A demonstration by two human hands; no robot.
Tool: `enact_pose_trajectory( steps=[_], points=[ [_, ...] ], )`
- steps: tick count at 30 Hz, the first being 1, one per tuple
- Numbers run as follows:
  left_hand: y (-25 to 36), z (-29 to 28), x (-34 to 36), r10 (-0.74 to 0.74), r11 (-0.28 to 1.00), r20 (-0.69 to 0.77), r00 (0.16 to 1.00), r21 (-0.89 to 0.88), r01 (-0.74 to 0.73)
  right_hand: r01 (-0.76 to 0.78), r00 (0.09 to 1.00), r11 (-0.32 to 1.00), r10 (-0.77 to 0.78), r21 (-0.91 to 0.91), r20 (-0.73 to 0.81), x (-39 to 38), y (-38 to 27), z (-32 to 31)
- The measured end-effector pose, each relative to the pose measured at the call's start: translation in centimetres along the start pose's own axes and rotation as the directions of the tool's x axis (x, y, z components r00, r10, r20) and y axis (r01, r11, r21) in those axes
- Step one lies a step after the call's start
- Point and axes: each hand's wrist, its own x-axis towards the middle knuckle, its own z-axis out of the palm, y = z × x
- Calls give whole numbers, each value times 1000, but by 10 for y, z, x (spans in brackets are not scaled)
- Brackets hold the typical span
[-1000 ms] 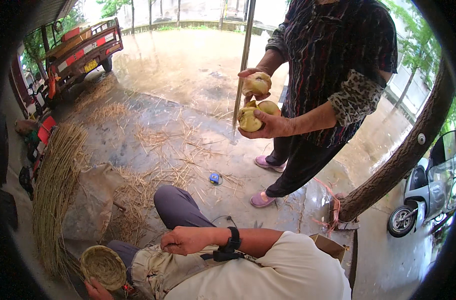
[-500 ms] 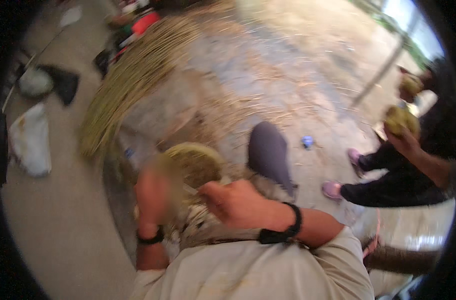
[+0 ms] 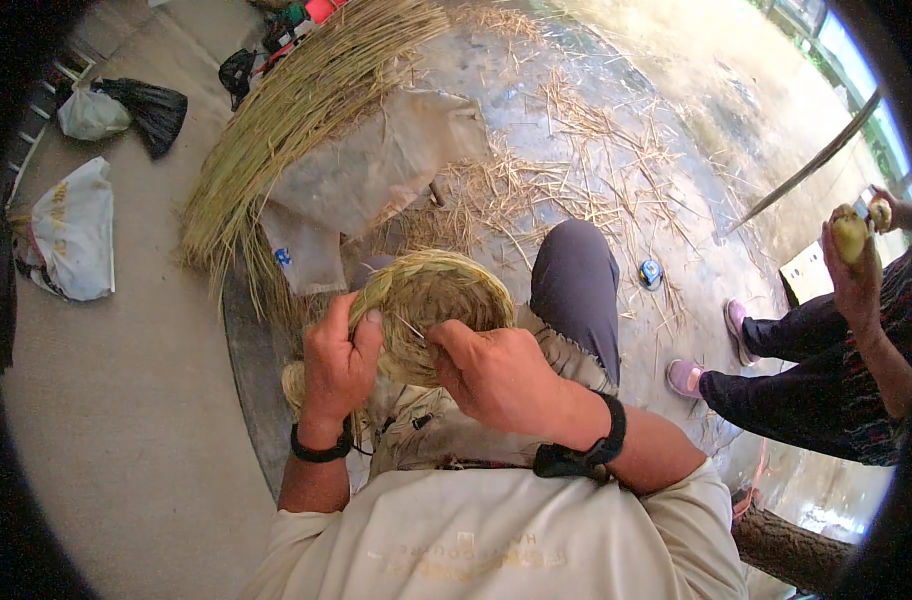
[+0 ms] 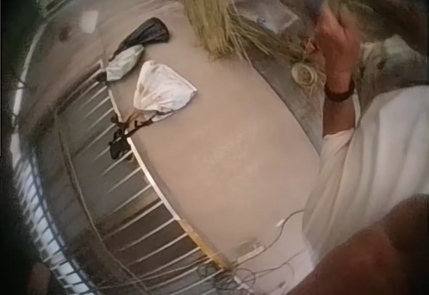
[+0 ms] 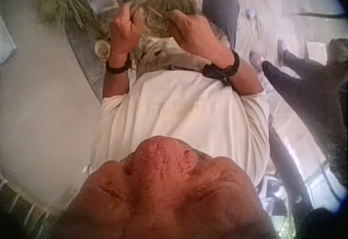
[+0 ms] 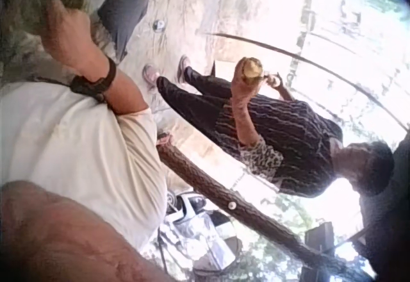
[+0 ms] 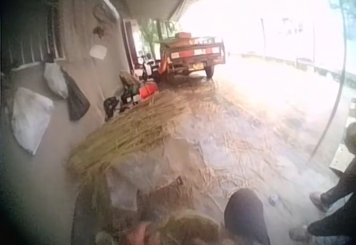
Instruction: The recorder is weaving a small basket out of straw or dried grass, using a needle to secure the coils.
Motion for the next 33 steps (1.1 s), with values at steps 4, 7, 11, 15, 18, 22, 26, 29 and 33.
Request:
enact_pose_trajectory(
  steps=[4, 7, 11, 15, 18, 22, 26, 29, 33],
  points=[
    [0, 1, -1, 32, 999, 0, 999, -4, -32, -15, 999, 1000, 15, -26, 29, 1, -2, -1],
    [1, 4, -4, 67, 998, -11, 998, 22, -66, -2, 999, 999, 4, -52, 48, 1, -4, -1],
    [5, 14, -16, 95, 993, 18, 995, 68, -96, 15, 1000, 1000, -15, -8, -10, 12, 1, 12],
    [0, 18, -20, 127, 989, 4, 992, 81, -127, -22, 999, 998, 23, 52, -24, 16, 3, 18],
    [-9, 7, -17, 127, 978, -38, 991, 174, -118, -59, 989, 998, 57, 9, 140, 3, 1, 9],
    [-13, 3, -16, 158, 958, 24, 987, 237, -160, -16, 999, 987, 9, 163, 44, 12, -1, 9],
    [-14, 7, -16, 265, 928, 84, 961, 249, -278, 70, 997, 998, -70, -5, -6, 17, -3, 5],
    [-18, -4, -15, 288, 899, 139, 947, 302, -318, 75, 997, 991, -74, -113, 12, 24, -14, -20],
    [-3, 4, -14, 389, 829, 276, 879, 312, -465, 123, 990, 966, -103, -229, 97, 56, 4, -8]
  ],
)
